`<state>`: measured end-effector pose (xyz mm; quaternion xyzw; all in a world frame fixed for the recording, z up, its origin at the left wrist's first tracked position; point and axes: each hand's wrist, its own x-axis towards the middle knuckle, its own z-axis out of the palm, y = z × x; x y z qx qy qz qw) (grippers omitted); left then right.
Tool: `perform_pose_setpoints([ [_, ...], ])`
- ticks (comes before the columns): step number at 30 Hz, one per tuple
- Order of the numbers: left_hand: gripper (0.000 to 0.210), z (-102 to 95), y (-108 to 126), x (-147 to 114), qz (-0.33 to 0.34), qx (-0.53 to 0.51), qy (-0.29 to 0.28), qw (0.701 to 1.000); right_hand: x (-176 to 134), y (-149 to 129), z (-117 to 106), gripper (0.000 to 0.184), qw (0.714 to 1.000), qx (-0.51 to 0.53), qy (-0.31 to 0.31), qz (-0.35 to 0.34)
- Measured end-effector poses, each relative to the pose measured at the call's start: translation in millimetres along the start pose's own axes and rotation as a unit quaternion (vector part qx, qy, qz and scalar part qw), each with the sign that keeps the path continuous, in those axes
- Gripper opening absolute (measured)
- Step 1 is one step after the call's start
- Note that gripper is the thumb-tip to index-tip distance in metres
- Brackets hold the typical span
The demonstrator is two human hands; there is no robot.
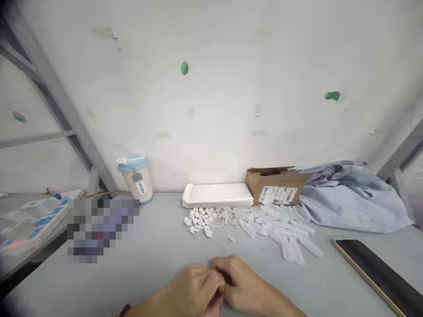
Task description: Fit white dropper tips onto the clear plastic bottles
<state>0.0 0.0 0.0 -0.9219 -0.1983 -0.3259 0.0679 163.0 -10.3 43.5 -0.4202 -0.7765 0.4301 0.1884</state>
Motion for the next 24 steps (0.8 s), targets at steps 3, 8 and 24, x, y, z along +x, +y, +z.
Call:
perform_pose_setpoints([
  [3,0.009,-7.0,3,4,-0.025,-0.005,-0.032,0.999,0,0,1,0.011,1.0,-0.01,0.008,-0.008],
  [8,0.005,-15.1,2,6,0.016,0.028,-0.074,0.997,1,1,4,0.015,1.0,-0.015,0.02,-0.006],
  [24,0.002,-17.7,0,5,-0.005,0.03,-0.166,0.986,1,-1,4,0.017,0.999,-0.022,0.027,0.003],
])
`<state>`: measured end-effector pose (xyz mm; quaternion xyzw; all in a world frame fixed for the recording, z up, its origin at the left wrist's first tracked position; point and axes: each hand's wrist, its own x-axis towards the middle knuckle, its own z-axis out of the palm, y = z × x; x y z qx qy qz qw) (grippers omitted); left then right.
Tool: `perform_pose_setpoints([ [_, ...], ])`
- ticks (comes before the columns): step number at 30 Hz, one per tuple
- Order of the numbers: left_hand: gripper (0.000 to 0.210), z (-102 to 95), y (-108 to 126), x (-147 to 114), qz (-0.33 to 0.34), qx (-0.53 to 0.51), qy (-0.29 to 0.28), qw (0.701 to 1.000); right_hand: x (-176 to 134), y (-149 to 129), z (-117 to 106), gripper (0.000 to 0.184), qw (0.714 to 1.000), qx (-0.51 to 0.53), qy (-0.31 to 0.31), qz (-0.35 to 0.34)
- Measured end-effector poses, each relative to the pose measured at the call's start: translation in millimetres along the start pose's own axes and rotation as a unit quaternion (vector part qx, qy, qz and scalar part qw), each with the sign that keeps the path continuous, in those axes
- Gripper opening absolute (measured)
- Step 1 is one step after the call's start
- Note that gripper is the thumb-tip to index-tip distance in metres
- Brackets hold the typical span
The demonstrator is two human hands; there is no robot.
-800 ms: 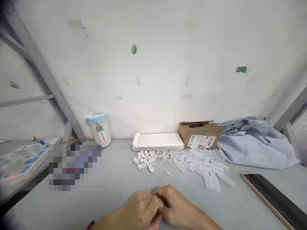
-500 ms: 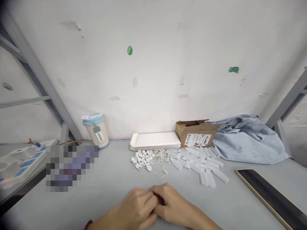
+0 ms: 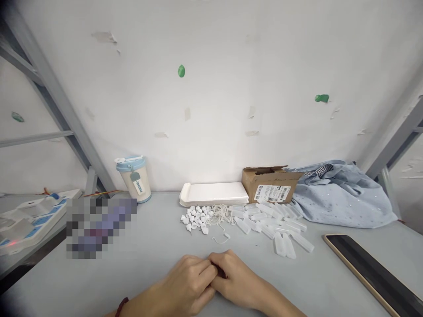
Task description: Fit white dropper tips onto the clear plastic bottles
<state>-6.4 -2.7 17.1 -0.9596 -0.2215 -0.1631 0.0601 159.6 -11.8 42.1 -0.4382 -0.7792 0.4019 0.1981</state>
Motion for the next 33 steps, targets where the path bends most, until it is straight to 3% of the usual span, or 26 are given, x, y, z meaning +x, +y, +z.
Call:
perform_pose_setpoints([
  [33,0.004,5.2,-1.1,-1.8,-0.039,-0.043,-0.001,0.998,0.0,-2.7,0.9,0.015,1.0,0.005,0.009,0.001],
])
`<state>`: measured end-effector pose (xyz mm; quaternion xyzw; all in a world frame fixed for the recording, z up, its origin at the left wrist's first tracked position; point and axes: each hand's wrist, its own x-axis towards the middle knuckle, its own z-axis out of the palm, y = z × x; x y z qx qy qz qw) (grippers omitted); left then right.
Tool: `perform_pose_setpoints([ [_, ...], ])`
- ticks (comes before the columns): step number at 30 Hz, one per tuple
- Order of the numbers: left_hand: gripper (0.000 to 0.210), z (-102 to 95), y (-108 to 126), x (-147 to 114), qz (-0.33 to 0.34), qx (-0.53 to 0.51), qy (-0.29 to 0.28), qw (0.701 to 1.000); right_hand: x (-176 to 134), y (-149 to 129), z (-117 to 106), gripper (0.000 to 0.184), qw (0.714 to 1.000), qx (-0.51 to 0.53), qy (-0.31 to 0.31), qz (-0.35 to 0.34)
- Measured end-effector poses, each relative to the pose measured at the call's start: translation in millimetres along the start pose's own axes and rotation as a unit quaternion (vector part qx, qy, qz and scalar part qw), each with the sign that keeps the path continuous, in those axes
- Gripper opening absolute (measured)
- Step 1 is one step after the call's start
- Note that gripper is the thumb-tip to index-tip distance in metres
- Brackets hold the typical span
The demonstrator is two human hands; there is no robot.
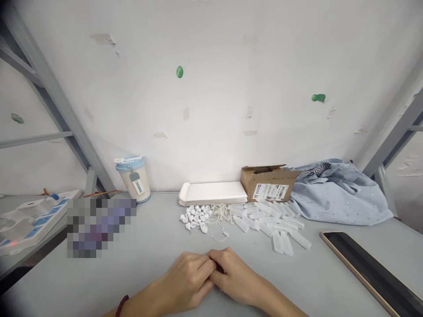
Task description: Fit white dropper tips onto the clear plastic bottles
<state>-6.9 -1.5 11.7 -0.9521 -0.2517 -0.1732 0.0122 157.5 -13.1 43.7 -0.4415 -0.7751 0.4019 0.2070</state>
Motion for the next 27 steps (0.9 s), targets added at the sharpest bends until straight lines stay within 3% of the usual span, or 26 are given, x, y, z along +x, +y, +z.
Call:
perform_pose_setpoints([
  [4,0.005,-5.4,2,6,-0.052,-0.042,0.031,0.997,1,1,-12,0.01,0.999,-0.026,0.025,-0.017],
  [7,0.015,-10.5,0,17,-0.102,-0.065,0.054,0.991,5,9,-32,0.019,0.993,-0.073,0.098,0.005],
  [10,0.036,-10.6,-6,27,-0.091,-0.062,0.066,0.992,9,21,-53,0.02,0.953,-0.206,0.217,0.052],
  [12,0.044,-7.8,-11,31,-0.069,-0.047,0.059,0.995,11,30,-61,0.019,0.925,-0.274,0.252,0.074],
  [21,0.038,-3.1,-16,46,0.018,0.038,0.02,0.999,10,40,-62,0.019,0.893,-0.374,0.22,0.123],
  [27,0.042,-15.3,-8,41,0.012,0.025,0.035,0.999,9,38,-59,0.014,0.864,-0.43,0.194,0.175],
])
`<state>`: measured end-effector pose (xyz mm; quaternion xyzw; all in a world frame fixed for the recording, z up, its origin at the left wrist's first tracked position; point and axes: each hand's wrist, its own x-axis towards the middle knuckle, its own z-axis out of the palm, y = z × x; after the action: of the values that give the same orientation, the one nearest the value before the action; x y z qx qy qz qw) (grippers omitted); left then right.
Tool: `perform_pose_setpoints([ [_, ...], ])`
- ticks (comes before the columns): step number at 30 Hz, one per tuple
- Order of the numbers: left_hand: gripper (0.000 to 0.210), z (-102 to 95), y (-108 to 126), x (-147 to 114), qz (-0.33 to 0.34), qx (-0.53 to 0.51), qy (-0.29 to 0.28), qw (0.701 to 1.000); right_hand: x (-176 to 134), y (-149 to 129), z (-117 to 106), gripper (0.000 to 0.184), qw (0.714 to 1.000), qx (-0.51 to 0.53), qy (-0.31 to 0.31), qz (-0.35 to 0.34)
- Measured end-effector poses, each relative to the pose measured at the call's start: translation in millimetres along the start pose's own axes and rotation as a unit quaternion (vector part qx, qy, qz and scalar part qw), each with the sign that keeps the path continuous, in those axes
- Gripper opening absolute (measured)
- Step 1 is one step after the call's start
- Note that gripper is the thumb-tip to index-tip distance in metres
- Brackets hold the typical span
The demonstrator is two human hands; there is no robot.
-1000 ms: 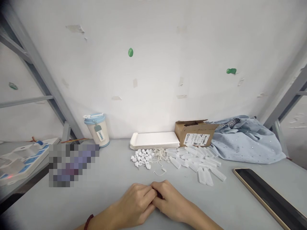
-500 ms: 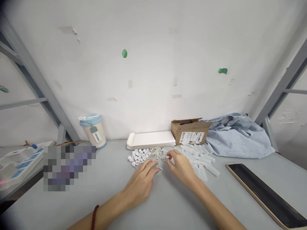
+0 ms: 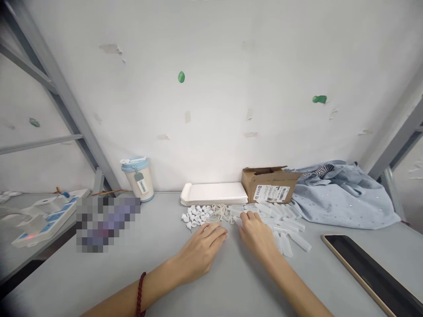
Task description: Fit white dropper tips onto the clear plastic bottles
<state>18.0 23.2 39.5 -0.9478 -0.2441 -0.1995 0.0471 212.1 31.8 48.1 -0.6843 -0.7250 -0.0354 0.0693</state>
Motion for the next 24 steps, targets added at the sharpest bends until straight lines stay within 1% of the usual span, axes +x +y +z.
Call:
perform_pose_setpoints([
  [3,0.044,-8.4,1,-7,-0.039,-0.06,0.043,0.996,-1,-2,1,0.012,1.0,0.003,-0.008,0.003],
  [5,0.038,-13.1,-1,-11,-0.084,-0.126,0.085,0.985,-2,-3,2,0.013,1.0,0.005,-0.011,0.011],
  [8,0.021,-17.5,-6,-17,-0.188,-0.23,0.147,0.943,-3,-2,3,0.016,1.0,0.006,-0.01,0.022],
  [10,0.016,-18.9,-10,-22,-0.249,-0.266,0.17,0.916,-3,0,2,0.017,0.999,0.022,-0.013,0.026],
  [14,0.021,-20.6,-13,-30,-0.319,-0.295,0.176,0.883,-5,2,-4,0.02,0.996,0.067,-0.023,0.048],
  [18,0.021,-21.2,-13,-31,-0.359,-0.318,0.192,0.856,-9,-3,-4,0.024,0.998,0.047,-0.005,0.051],
  [21,0.022,-19.7,-12,-30,-0.383,-0.37,0.2,0.822,-14,-11,1,0.026,0.998,0.06,0.02,0.028],
  [24,0.025,-17.8,-11,-29,-0.395,-0.425,0.199,0.79,-21,-21,5,0.026,0.99,0.13,0.044,-0.033],
])
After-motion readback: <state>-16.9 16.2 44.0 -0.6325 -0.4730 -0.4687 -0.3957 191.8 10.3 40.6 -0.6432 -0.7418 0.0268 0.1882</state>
